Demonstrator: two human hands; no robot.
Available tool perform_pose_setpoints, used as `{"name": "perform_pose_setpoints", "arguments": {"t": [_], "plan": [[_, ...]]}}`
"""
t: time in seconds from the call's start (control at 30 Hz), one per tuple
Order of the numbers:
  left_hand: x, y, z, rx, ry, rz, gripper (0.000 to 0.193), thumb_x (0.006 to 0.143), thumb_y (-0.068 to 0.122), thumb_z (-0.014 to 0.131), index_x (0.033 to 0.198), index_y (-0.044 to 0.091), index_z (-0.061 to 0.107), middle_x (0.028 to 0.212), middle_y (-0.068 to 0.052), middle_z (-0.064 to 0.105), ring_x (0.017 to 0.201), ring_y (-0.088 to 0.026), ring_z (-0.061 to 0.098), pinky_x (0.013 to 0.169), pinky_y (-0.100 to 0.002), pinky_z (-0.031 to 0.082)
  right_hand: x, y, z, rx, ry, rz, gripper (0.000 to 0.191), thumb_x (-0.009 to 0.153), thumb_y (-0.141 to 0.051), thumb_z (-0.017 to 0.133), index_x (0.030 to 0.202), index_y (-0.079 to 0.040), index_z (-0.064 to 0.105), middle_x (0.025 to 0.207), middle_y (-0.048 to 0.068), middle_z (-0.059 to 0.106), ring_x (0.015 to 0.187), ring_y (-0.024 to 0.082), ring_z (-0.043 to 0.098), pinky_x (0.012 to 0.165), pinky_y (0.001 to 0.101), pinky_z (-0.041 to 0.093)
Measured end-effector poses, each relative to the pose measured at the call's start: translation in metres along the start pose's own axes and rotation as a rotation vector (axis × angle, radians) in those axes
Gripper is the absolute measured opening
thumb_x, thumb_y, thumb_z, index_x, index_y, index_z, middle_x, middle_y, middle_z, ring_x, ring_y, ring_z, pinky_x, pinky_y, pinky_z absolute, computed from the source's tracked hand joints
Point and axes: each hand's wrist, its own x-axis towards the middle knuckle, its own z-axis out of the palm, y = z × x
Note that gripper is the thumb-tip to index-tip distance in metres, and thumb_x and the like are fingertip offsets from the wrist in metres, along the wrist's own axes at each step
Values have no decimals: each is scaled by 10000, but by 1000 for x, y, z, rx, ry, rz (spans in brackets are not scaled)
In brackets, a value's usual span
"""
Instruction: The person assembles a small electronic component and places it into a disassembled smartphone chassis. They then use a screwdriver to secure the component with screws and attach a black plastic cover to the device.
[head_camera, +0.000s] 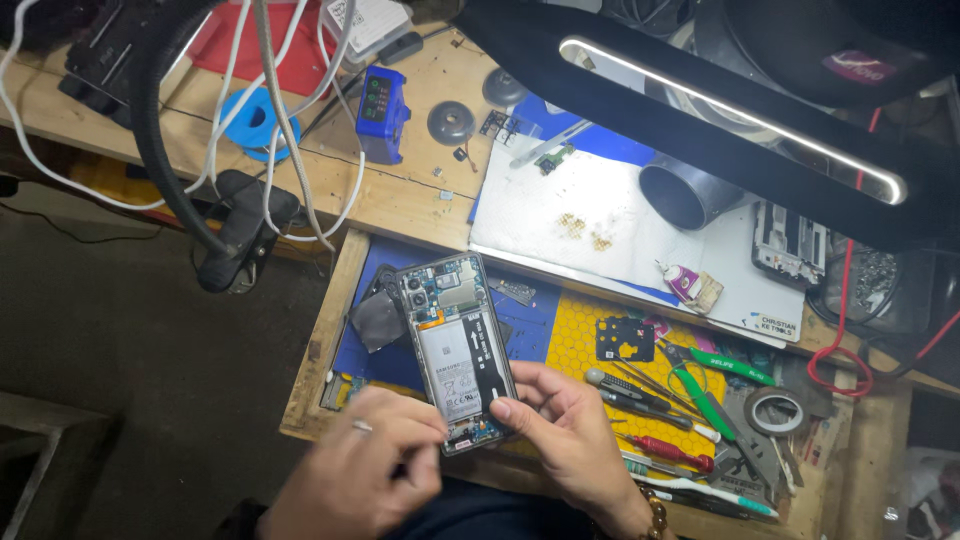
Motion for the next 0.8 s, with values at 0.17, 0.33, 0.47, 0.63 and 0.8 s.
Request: {"name": "perform_pose_setpoints", "arguments": {"t": [0.17, 0.33, 0.47, 0.63, 0.8], "plan": [[-33, -19, -10, -215, 142, -593, 45, 923, 40, 646, 963, 55, 659, 933, -53, 735, 818, -114, 718, 740, -259, 596, 0, -3, -1, -5, 21, 36, 380, 945, -25, 649, 1295, 115, 611, 1102, 172, 768, 979, 184, 728, 881, 317, 586], [-63, -40, -9, -742, 284, -787, 126, 998, 60, 592, 1052, -27, 665, 953, -116, 728, 831, -126, 670, 777, -271, 586, 2, -3, 2, -35, 31, 18, 391, 940, -22, 653, 1302, 116, 604, 1118, 165, 764, 1001, 178, 724, 900, 314, 584], [-66, -42, -14, -678, 355, -849, 164, 1002, 94, 600, 1077, -26, 682, 904, -109, 736, 812, -131, 682, 755, -271, 583, -1, -5, 2, -104, 53, -16, 398, 939, -20, 651, 1313, 108, 603, 1128, 151, 768, 1015, 159, 715, 912, 295, 569], [-47, -36, -28, -113, 297, -905, 167, 966, 162, 618, 1045, 45, 706, 838, -36, 769, 751, -95, 723, 681, -248, 595, -5, -10, -4, -149, 103, -60, 396, 937, -4, 651, 1315, 108, 618, 1118, 155, 772, 1006, 156, 711, 906, 289, 560], [-15, -30, -34, 189, 213, -695, 116, 971, 137, 642, 1029, 56, 701, 852, -46, 751, 753, -126, 739, 645, -285, 576, -17, -18, -21, -201, 150, -110, 413, 917, 17, 659, 1318, 108, 613, 1130, 159, 770, 1013, 163, 718, 909, 282, 556]]}}
